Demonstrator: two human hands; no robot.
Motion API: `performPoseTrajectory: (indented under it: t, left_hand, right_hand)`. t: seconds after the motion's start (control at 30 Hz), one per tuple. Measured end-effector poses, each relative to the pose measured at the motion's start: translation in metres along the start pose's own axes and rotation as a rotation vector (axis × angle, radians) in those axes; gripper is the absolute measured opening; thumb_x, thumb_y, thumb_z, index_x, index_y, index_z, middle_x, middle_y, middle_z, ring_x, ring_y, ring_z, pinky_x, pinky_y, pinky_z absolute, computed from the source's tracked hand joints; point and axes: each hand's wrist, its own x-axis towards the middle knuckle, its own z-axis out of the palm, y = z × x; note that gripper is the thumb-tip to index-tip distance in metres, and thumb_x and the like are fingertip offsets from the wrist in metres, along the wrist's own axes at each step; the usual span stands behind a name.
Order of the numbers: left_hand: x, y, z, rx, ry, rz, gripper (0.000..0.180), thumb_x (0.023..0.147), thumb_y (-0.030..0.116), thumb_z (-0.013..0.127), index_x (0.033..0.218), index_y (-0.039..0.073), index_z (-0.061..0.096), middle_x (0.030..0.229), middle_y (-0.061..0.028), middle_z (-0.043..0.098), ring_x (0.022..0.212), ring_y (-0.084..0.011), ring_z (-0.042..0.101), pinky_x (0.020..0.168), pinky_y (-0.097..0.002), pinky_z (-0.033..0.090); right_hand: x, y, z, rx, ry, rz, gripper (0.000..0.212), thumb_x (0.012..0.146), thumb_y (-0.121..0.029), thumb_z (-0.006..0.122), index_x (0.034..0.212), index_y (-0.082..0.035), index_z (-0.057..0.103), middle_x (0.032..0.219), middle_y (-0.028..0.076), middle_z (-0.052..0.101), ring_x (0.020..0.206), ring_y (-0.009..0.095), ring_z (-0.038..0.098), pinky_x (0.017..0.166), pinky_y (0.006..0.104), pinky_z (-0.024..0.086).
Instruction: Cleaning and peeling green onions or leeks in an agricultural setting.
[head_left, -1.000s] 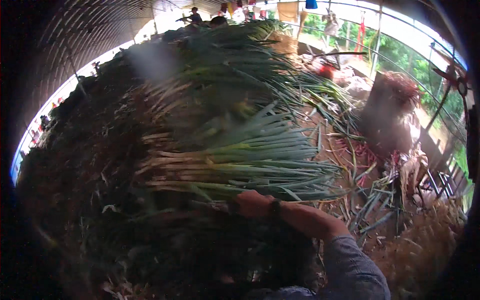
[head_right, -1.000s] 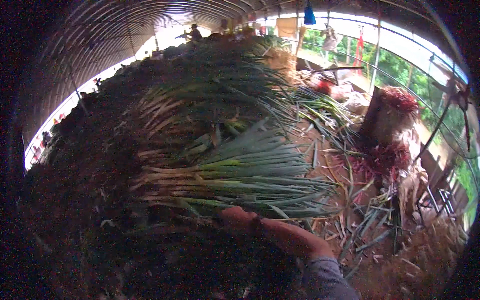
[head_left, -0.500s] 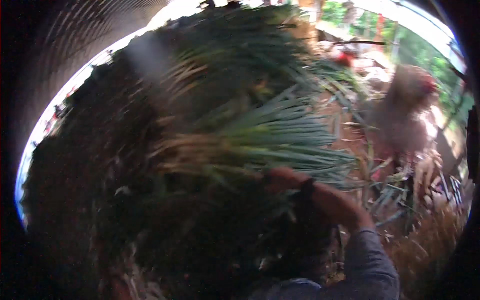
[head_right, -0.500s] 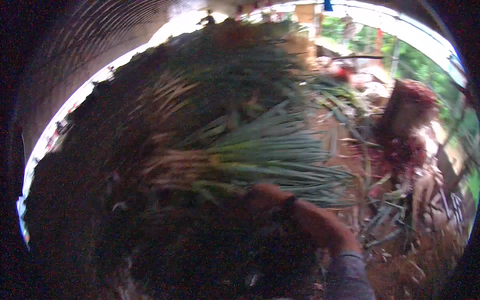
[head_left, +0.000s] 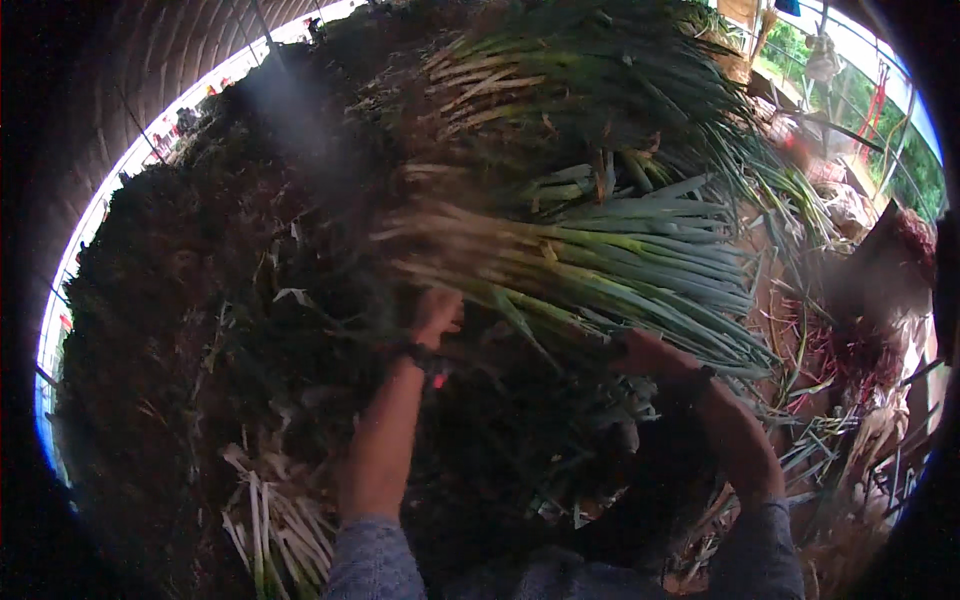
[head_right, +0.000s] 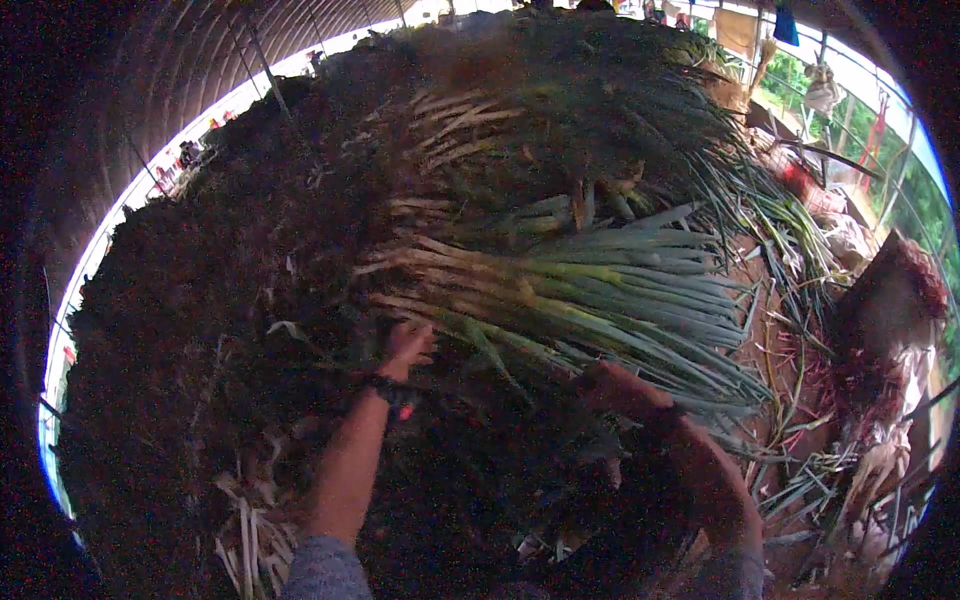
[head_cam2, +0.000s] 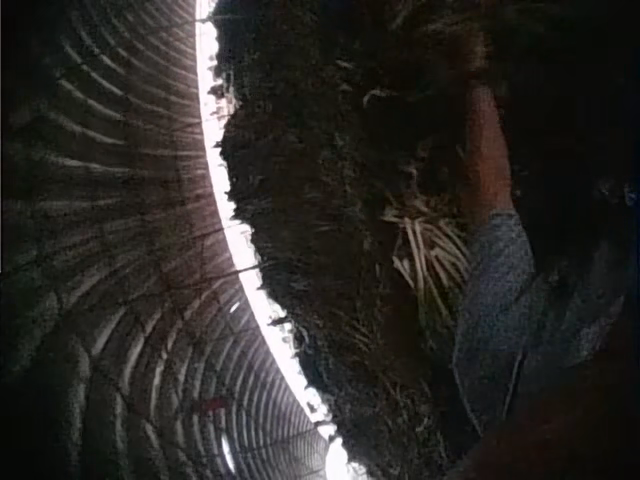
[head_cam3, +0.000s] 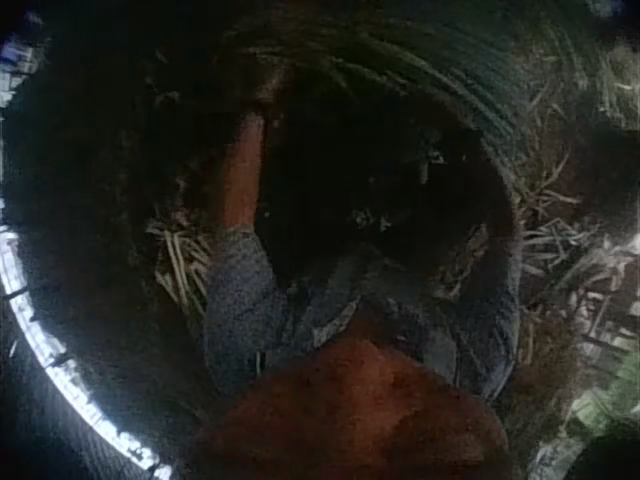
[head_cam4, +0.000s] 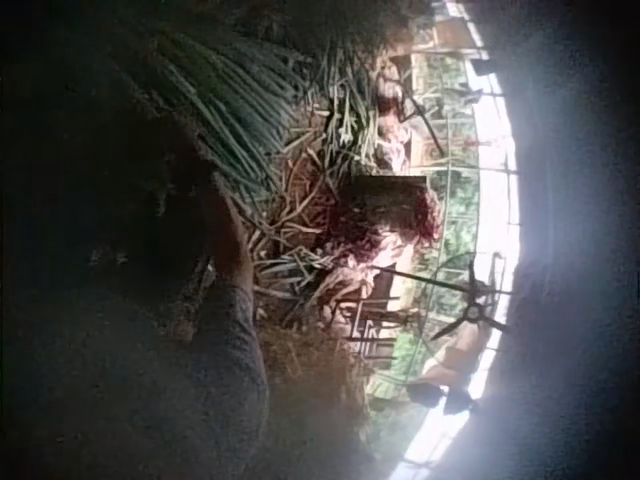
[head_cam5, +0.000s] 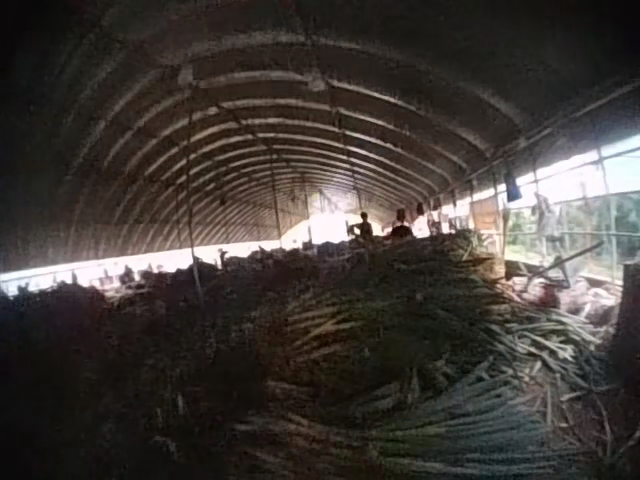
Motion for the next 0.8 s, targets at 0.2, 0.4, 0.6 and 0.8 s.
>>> performPoseTrajectory:
  t: [0.2, 0.4, 0.6, 0.8]
  left_hand:
    - [0.071, -0.098, 0.034, 0.512, 0.151, 0.31, 0.061, 0.092, 0.015, 0.063, 0.146, 0.008, 0.036, 0.143, -0.014, 0.048, 0.126, -0.0302, 0.049, 0.105, -0.0431, 0.042]
    - [0.076, -0.123, 0.06, 0.345, 0.054, 0.465, 0.078, 0.084, -0.013, 0.058, 0.153, 0.009, 0.028, 0.152, -0.0151, 0.039, 0.139, -0.0297, 0.04, 0.113, -0.0403, 0.036]
    - [-0.014, -0.062, 0.072, -0.2, -0.222, 0.443, 0.059, 0.094, -0.002, 0.056, 0.149, 0.009, 0.036, 0.147, -0.0101, 0.045, 0.13, -0.0251, 0.049, 0.108, -0.0397, 0.04]
    - [-0.046, -0.119, 0.054, -0.49, -0.342, 0.206, 0.047, 0.099, 0.019, 0.059, 0.144, 0.012, 0.045, 0.14, -0.004, 0.049, 0.118, -0.0182, 0.056, 0.099, -0.0348, 0.046]
  right_hand:
    - [-0.007, 0.025, 0.014, 0.338, 0.087, -0.134, 0.036, 0.088, -0.024, 0.064, 0.118, -0.005, 0.063, 0.099, 0.017, 0.071, 0.085, 0.027, 0.069, 0.074, 0.0412, 0.052]
    - [-0.015, 0.011, -0.005, -0.102, 0.051, 0.076, 0.036, 0.087, -0.028, 0.068, 0.114, -0.005, 0.065, 0.097, 0.018, 0.069, 0.084, 0.034, 0.067, 0.072, 0.0424, 0.052]
    - [-0.035, -0.007, -0.021, -0.074, 0.103, 0.005, 0.032, 0.081, -0.025, 0.071, 0.105, -0.005, 0.067, 0.082, 0.019, 0.067, 0.077, 0.039, 0.065, 0.069, 0.0444, 0.051]
    - [-0.021, -0.01, 0.006, -0.237, -0.01, -0.133, 0.028, 0.082, -0.021, 0.067, 0.106, -0.006, 0.069, 0.084, 0.02, 0.068, 0.076, 0.035, 0.066, 0.069, 0.0442, 0.052]
